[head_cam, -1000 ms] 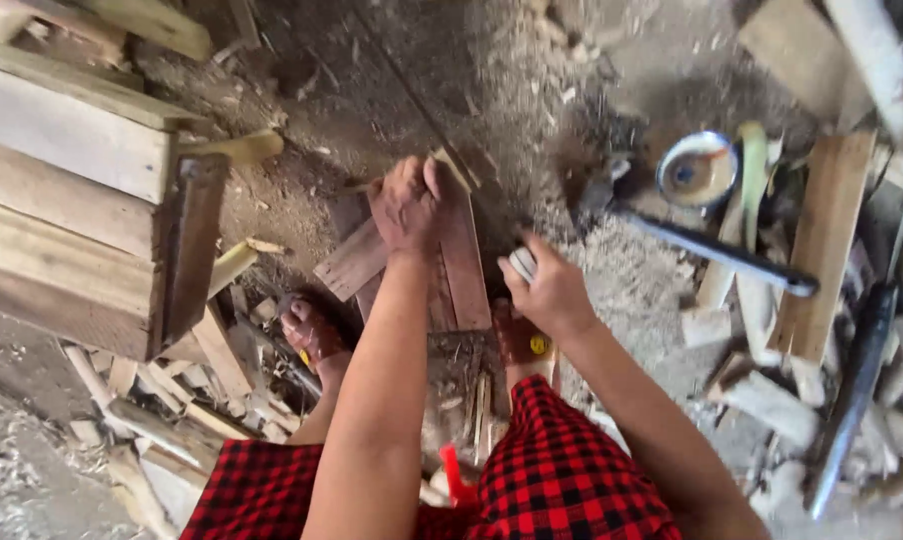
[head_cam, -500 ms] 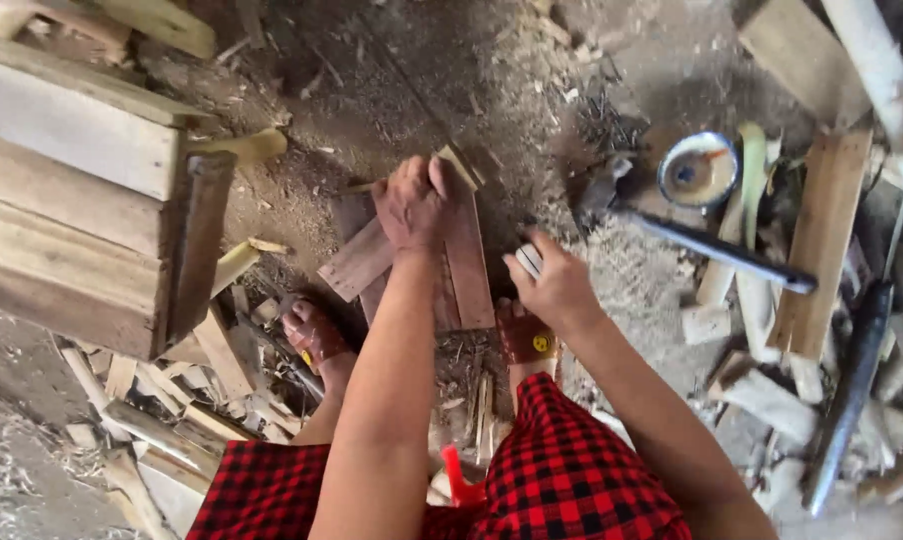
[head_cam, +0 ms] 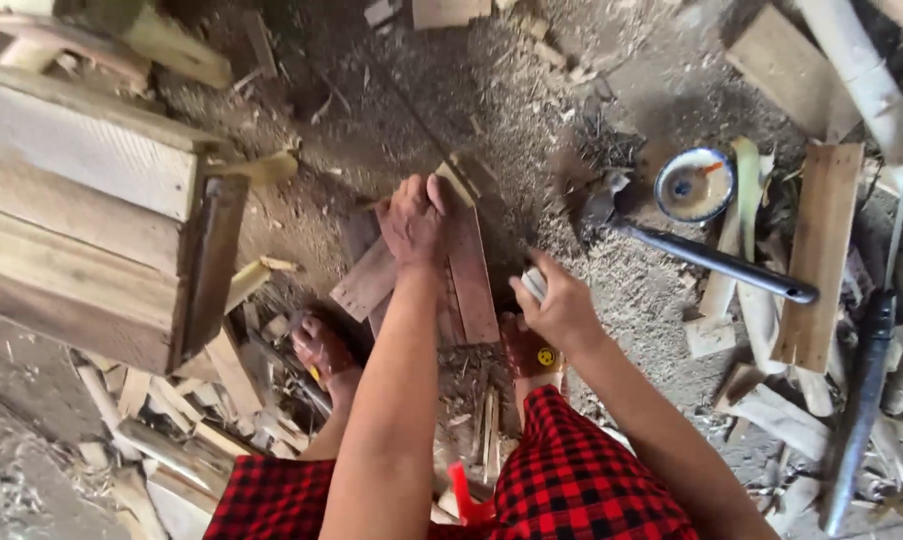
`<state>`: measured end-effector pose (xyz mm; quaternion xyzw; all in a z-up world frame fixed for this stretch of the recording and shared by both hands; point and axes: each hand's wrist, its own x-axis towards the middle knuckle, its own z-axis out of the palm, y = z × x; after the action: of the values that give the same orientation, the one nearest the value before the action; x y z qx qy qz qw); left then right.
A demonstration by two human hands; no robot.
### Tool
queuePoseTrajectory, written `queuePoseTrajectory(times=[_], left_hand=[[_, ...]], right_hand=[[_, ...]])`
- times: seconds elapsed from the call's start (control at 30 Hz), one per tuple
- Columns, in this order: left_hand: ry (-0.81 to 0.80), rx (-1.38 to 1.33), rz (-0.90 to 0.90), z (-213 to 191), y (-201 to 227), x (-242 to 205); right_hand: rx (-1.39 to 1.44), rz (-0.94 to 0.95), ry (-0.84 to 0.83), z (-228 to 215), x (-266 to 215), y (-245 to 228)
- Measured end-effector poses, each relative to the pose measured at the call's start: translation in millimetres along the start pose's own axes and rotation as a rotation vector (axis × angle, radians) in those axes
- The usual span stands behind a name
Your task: Adjusting and assembling the structure of a small wooden stool using a hand saw and hammer.
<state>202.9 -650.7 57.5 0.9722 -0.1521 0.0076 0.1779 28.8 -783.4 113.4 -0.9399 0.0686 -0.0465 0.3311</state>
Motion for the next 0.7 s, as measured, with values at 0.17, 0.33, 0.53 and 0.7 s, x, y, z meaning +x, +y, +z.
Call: queuePoseTrajectory(times=[0.17, 0.33, 0.53, 0.7], left_hand=[[0.085, 0.011, -0.052, -6.7, 7.9, 2.3], [-0.074, 0.124, 0.062, 11.9, -7.7, -2.6], [-0.057, 0.091, -0.004, 6.1, 5.2, -1.1], [-0.026, 0.056, 0.029, 9.5, -4.7, -1.6]], right_hand=[[0.278, 0.996, -0.601, -26.8, -146.9, 35.3], [0.341, 0.867, -0.374, -69.1, -226.1, 16.6], [0.333, 0.754, -0.281, -29.0, -308.6, 68.0], [-0.021, 0.204, -0.164, -23.0, -155.8, 55.3]])
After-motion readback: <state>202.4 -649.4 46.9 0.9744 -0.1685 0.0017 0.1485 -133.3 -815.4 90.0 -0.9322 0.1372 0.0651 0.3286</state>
